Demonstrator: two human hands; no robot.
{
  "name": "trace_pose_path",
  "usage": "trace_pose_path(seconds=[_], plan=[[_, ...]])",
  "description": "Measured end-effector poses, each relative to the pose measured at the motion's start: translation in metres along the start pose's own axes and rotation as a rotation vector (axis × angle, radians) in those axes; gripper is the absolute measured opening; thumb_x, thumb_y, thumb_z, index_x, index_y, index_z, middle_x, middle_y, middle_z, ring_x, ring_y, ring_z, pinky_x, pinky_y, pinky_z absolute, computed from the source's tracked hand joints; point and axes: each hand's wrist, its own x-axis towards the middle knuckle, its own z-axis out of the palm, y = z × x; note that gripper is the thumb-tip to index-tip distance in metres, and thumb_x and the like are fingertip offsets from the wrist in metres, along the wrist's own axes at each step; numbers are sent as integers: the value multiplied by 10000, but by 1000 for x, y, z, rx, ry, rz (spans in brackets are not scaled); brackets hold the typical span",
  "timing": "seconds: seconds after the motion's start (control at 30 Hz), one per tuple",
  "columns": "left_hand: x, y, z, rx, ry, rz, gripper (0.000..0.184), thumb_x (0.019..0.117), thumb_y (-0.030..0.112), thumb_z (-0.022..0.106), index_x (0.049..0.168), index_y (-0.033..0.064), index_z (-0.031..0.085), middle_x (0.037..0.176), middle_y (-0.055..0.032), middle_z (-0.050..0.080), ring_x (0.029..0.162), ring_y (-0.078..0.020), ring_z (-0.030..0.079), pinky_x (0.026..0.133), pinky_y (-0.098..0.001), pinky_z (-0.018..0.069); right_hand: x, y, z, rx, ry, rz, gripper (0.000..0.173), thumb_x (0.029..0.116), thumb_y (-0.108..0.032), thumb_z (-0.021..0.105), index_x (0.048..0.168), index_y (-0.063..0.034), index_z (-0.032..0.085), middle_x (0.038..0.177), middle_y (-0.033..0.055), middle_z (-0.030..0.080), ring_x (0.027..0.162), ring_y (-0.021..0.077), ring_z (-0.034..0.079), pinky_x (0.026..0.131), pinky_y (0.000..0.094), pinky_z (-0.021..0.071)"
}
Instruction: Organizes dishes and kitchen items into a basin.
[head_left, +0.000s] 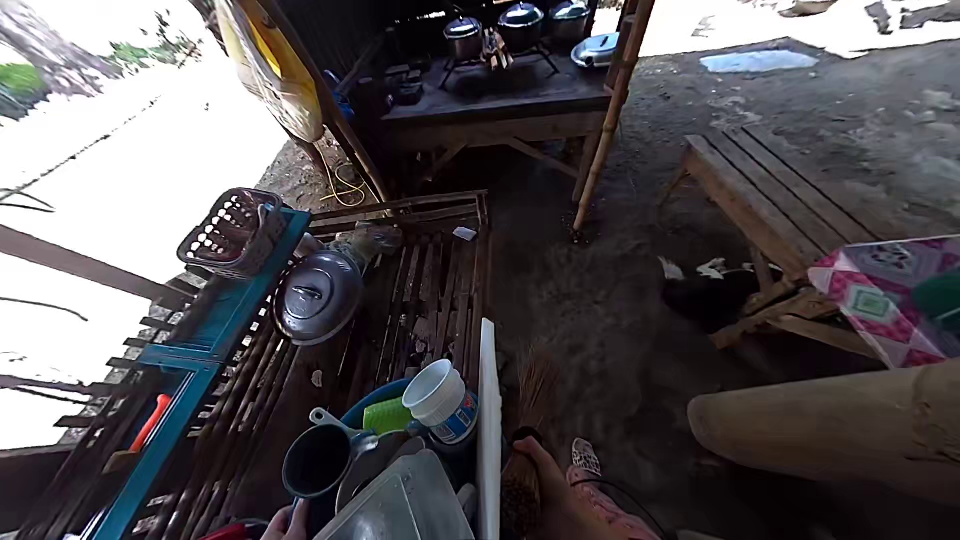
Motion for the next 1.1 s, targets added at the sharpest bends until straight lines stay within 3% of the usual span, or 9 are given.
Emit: trace_pose_path(seconds=[0.17, 0.37, 0.5, 0.57, 0.6, 0.7, 0.87, 1.0, 1.1], plan=[[6, 3, 42, -135, 93, 86, 385, 1098, 212, 466, 1182, -113, 654, 1135, -347, 659, 1131, -466, 626, 1021, -660, 418, -9, -20, -5, -133, 15, -132, 274, 1061, -319, 413, 995, -131, 600, 794, 46, 673, 725, 153, 686, 642, 356, 594], [-3, 43, 65, -315, 130, 28, 334, 1098, 212, 475, 1083, -61, 668, 982, -220, 683, 952, -297, 646, 910, -549, 487, 3, -60, -2, -77, 93, -177, 227, 1012, -278, 454, 963, -106, 594, 775, 68, 671, 691, 158, 688, 606, 352, 592], [-11, 86, 61, -329, 130, 70, 439, 1110, 210, 360, 1314, -119, 566, 1258, -341, 612, 1205, -410, 595, 1052, -598, 432, -4, -85, -11, -94, 41, -208, 277, 1022, -294, 422, 920, -116, 609, 750, 54, 673, 679, 152, 684, 607, 346, 589], [-10, 112, 69, -483, 92, 120, 579, 1122, 343, 222, 1425, -93, 454, 1349, -268, 565, 1213, -240, 568, 1072, -461, 435, -14, -106, -17, -81, 9, -213, 294, 1045, -317, 422, 943, -122, 618, 777, 44, 677, 710, 147, 685, 636, 338, 592], [-10, 132, 73, -512, 77, 86, 665, 1115, 452, 161, 1393, -55, 489, 1291, -191, 603, 1130, -143, 592, 1019, -406, 469, -16, -119, -18, -51, 27, -212, 282, 1039, -316, 436, 941, -123, 616, 772, 43, 672, 706, 147, 680, 632, 339, 587], [-13, 199, 85, -420, 26, 36, 786, 1096, 549, 125, 1304, -59, 578, 1221, -189, 644, 1070, -146, 615, 984, -425, 482, -23, -164, -22, 19, 46, -224, 255, 1039, -301, 430, 912, -143, 584, 742, 29, 650, 677, 134, 663, 619, 326, 574], [-7, 310, 130, -268, 0, 192, 730, 1111, 492, 266, 1321, -143, 558, 1308, -324, 588, 1209, -291, 583, 1076, -496, 415, -19, -254, -46, 166, 9, -257, 230, 1033, -281, 443, 904, -135, 566, 736, 45, 646, 672, 155, 663, 623, 351, 575], [9, 408, 185, -232, -38, 277, 723, 1100, 514, 304, 1286, -129, 576, 1288, -298, 599, 1187, -237, 586, 1070, -452, 426, -19, -349, -65, 229, 20, -296, 204, 1030, -274, 468, 924, -124, 554, 746, 63, 632, 673, 175, 652, 620, 365, 567], [15, 493, 227, -211, -67, 340, 784, 1083, 577, 305, 1228, -131, 610, 1204, -312, 629, 1127, -303, 604, 1015, -531, 450, -32, -428, -74, 213, 45, -364, 200, 1039, -273, 468, 942, -122, 556, 752, 61, 627, 675, 175, 645, 620, 362, 563]])
